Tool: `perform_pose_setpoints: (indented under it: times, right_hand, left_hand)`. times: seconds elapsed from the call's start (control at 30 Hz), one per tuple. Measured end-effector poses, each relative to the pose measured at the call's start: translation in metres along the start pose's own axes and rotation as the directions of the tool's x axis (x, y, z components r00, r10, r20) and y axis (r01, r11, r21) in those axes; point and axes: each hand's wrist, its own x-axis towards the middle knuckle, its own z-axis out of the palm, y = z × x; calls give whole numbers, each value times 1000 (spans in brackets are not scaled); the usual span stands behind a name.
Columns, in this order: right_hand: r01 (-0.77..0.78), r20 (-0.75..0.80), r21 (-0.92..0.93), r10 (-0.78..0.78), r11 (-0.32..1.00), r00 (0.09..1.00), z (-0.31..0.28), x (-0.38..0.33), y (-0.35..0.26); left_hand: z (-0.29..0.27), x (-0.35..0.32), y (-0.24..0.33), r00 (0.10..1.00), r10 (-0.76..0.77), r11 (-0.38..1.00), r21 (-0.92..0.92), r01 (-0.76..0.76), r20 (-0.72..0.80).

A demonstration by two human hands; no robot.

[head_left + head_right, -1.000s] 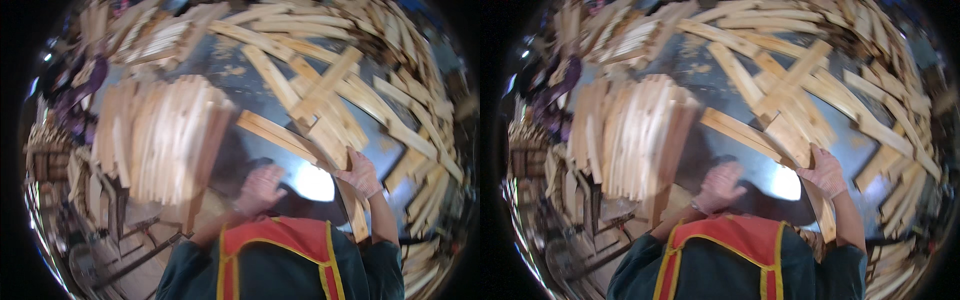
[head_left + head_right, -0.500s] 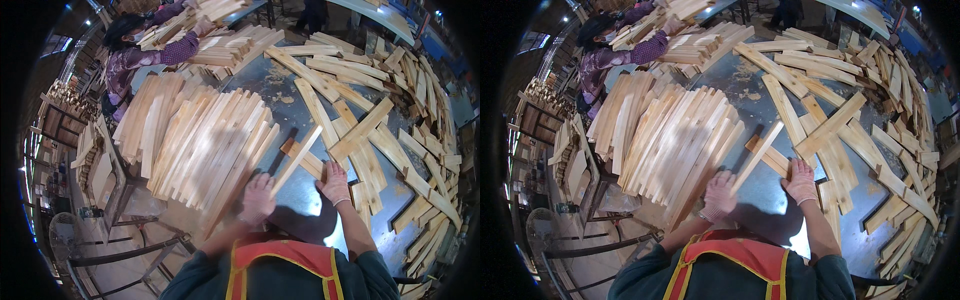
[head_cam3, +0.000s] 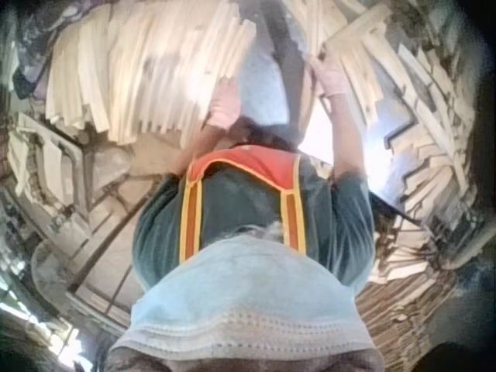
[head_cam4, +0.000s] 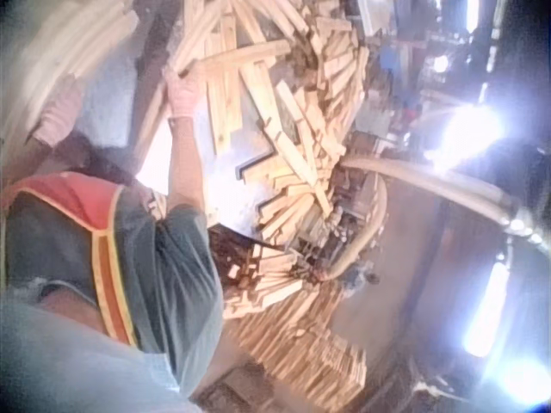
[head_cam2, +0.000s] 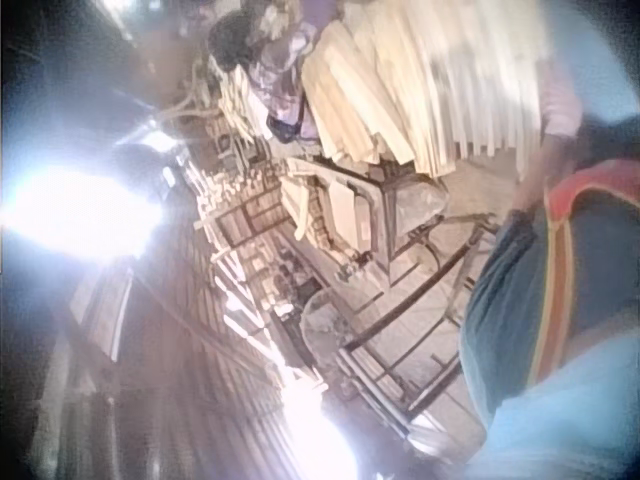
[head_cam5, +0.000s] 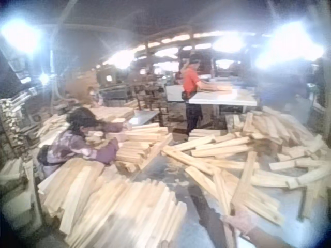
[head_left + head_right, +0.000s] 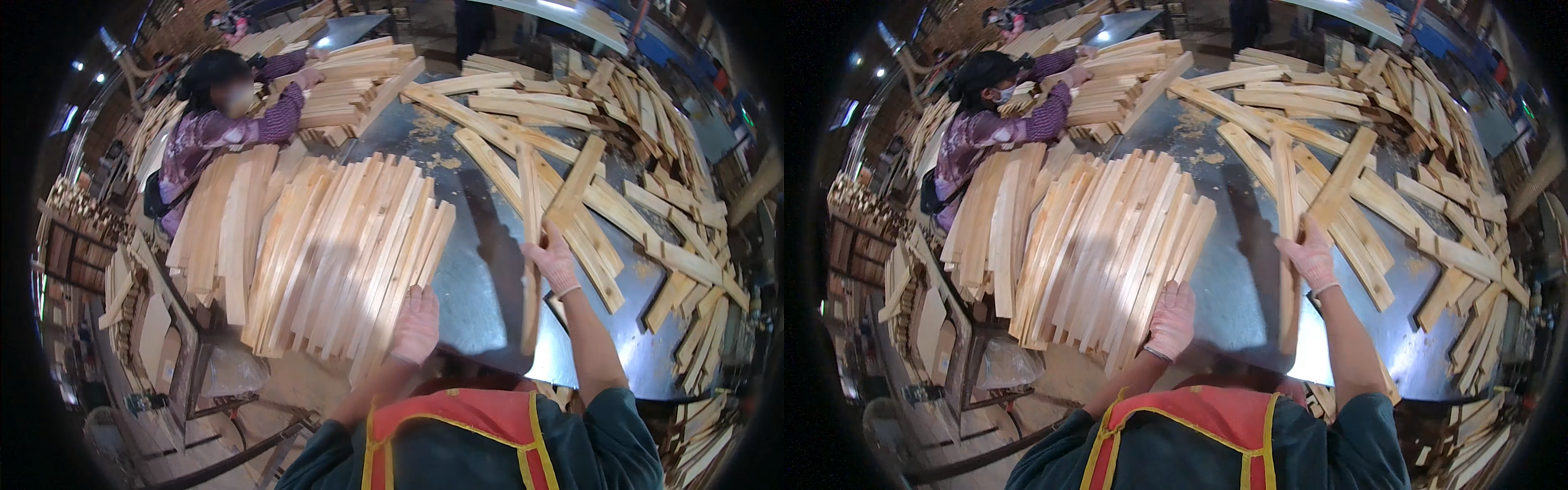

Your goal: The person sorts and stacks light-colored wooden planks on a metal table in a workshop. They pick up individual planks from a scattered pile, align them, and place them into a neat stack, repeating this process continuously.

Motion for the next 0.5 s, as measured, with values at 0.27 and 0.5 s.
perform_pose_setpoints:
  times: [0.27,0.5]
  right_hand:
    - [-202,380,50,169,978,910,150,-59,-21]
    - [130,208,-288,-71,949,976,56,8,-43]
  left_hand:
    - [-22,-2,1,948,-134,844,-534,-43,-287]
    - [56,12,0,919,-66,995,-90,34,-388]
